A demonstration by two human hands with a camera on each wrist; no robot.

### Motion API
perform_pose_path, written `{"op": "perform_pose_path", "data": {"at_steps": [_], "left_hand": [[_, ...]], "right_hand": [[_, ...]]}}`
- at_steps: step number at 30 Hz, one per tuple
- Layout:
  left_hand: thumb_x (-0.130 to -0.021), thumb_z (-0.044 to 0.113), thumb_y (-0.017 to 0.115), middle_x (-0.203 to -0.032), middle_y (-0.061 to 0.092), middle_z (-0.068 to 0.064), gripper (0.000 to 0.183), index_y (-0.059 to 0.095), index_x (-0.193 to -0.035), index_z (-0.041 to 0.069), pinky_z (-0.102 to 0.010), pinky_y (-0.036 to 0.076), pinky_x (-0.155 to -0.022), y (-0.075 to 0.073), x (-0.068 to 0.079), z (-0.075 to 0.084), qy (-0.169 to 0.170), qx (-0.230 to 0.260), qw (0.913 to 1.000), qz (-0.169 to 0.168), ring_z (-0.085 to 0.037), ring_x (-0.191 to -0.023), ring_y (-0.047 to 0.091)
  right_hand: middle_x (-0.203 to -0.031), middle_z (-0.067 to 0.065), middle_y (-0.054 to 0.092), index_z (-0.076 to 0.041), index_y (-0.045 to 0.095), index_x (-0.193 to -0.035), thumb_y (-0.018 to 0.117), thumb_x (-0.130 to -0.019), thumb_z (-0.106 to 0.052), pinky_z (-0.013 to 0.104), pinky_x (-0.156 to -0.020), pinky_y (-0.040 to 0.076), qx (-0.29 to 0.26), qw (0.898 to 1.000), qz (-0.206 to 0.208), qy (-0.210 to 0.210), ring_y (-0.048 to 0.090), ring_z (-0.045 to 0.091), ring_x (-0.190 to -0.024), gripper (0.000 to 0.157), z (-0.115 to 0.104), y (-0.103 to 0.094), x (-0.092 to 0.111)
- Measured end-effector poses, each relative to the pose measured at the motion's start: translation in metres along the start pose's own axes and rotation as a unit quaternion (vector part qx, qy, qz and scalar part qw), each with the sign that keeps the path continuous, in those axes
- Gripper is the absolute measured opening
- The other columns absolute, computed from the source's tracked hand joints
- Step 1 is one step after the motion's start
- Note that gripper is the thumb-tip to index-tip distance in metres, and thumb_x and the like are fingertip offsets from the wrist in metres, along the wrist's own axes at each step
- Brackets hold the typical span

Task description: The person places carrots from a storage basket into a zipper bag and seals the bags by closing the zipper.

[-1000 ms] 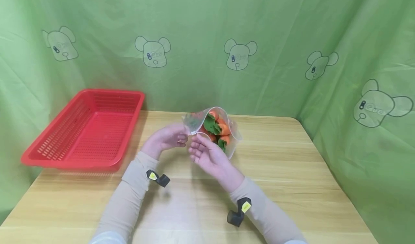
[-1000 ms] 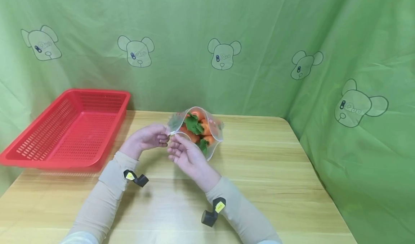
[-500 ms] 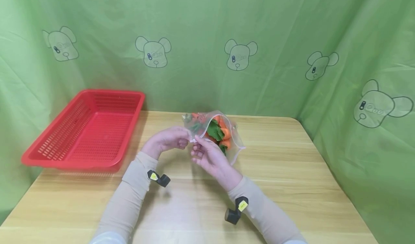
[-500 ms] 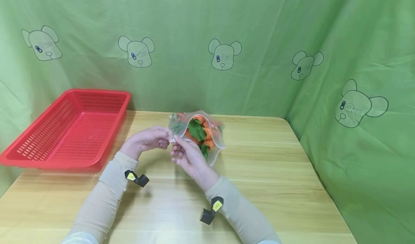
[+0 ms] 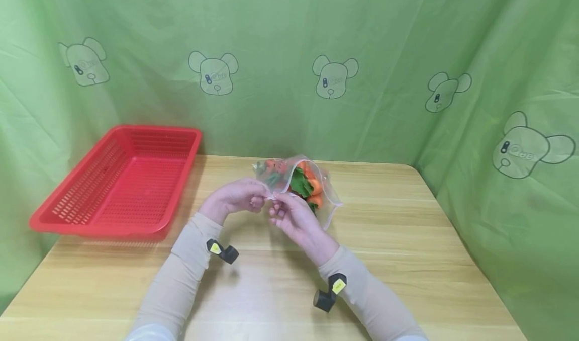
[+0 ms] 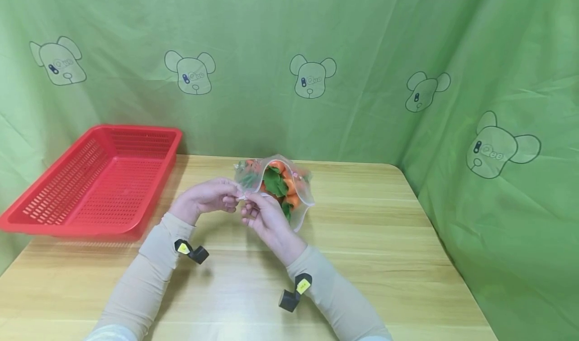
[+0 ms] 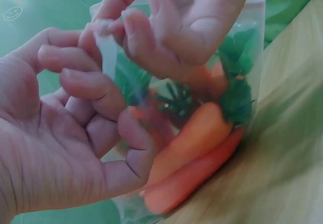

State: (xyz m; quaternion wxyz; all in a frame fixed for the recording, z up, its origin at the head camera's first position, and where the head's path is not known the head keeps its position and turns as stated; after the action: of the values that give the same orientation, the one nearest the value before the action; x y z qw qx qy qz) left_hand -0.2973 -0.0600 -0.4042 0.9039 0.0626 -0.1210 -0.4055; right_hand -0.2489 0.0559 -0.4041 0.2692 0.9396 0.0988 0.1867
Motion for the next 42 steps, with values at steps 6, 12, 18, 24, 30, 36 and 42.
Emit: {"op": "perform_pose_path", "data": {"at_steps": [6,12,18,24,30,36,42], "left_hand": [[-0.09,0.006,0.043,-0.05,0.039,0.013,0.032,0.056,-0.064,0.019,-0.021,0.031,-0.062,0.003,-0.003,0.001,0.011,0.02,0.9997,0.005,-0.003,-0.051,0.033],[-0.088,0.006,0.039,-0.047,0.037,0.014,0.034,0.057,-0.063,0.021,-0.022,0.03,-0.063,-0.001,0.001,0.005,0.026,0.03,0.9992,0.0,-0.003,-0.049,0.031],[-0.089,0.007,0.037,-0.047,0.037,0.015,0.033,0.067,-0.081,0.019,-0.024,0.031,-0.068,-0.011,0.007,0.008,0.032,0.06,0.9975,0.018,-0.003,-0.048,0.032],[-0.086,0.006,0.034,-0.044,0.036,0.016,0.032,0.063,-0.081,0.018,-0.025,0.031,-0.068,-0.018,0.012,0.013,0.051,0.084,0.995,0.017,-0.004,-0.049,0.031],[-0.086,0.006,0.031,-0.044,0.038,0.016,0.036,0.062,-0.072,0.019,-0.025,0.032,-0.069,-0.024,0.018,0.02,0.081,0.124,0.9889,0.003,-0.005,-0.051,0.032],[-0.087,0.005,0.031,-0.045,0.041,0.016,0.038,0.06,-0.067,0.02,-0.024,0.032,-0.07,-0.029,0.026,0.027,0.103,0.157,0.9822,-0.002,-0.009,-0.055,0.024],[-0.087,0.005,0.03,-0.045,0.04,0.014,0.042,0.061,-0.063,0.019,-0.028,0.033,-0.074,-0.038,0.033,0.03,0.115,0.174,0.9775,0.03,-0.008,-0.055,0.026]], "right_hand": [[-0.069,-0.004,0.053,-0.015,0.058,-0.08,0.051,-0.096,-0.009,0.023,-0.065,0.04,-0.011,1.0,0.018,-0.02,0.047,0.01,-0.066,0.019,0.0,-0.001,0.0],[-0.069,-0.002,0.052,-0.013,0.058,-0.077,0.052,-0.096,-0.008,0.023,-0.063,0.039,-0.036,0.998,0.037,-0.041,0.046,0.01,-0.065,0.02,-0.004,-0.004,-0.002],[-0.069,-0.001,0.054,-0.01,0.058,-0.077,0.054,-0.094,-0.008,0.023,-0.061,0.04,-0.055,0.996,0.052,-0.055,0.046,0.01,-0.063,0.018,-0.013,-0.008,-0.002],[-0.069,0.0,0.054,-0.01,0.056,-0.078,0.057,-0.093,-0.009,0.023,-0.059,0.041,-0.077,0.993,0.066,-0.06,0.046,0.011,-0.062,0.015,-0.022,-0.012,-0.002],[-0.068,-0.002,0.053,-0.012,0.054,-0.077,0.056,-0.094,-0.011,0.022,-0.06,0.039,-0.091,0.991,0.073,-0.061,0.044,0.009,-0.063,0.017,-0.031,-0.017,-0.002],[-0.067,-0.003,0.054,-0.013,0.055,-0.075,0.056,-0.094,-0.012,0.022,-0.058,0.038,-0.1,0.99,0.08,-0.059,0.044,0.008,-0.062,0.019,-0.04,-0.022,-0.002],[-0.069,-0.002,0.053,-0.012,0.054,-0.079,0.055,-0.095,-0.012,0.02,-0.058,0.04,-0.125,0.987,0.083,-0.059,0.045,0.009,-0.064,0.017,-0.047,-0.026,-0.001]]}}
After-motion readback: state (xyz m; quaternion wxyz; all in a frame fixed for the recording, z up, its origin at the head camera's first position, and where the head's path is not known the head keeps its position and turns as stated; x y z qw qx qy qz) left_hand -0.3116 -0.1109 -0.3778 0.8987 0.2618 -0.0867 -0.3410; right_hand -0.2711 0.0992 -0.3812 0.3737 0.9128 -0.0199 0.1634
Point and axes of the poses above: each hand's wrist, its own x-axis away from the middle knuckle, its own y-axis out of the palm, z = x × y, the point moved 6 cm from there along -x, towards the middle knuckle
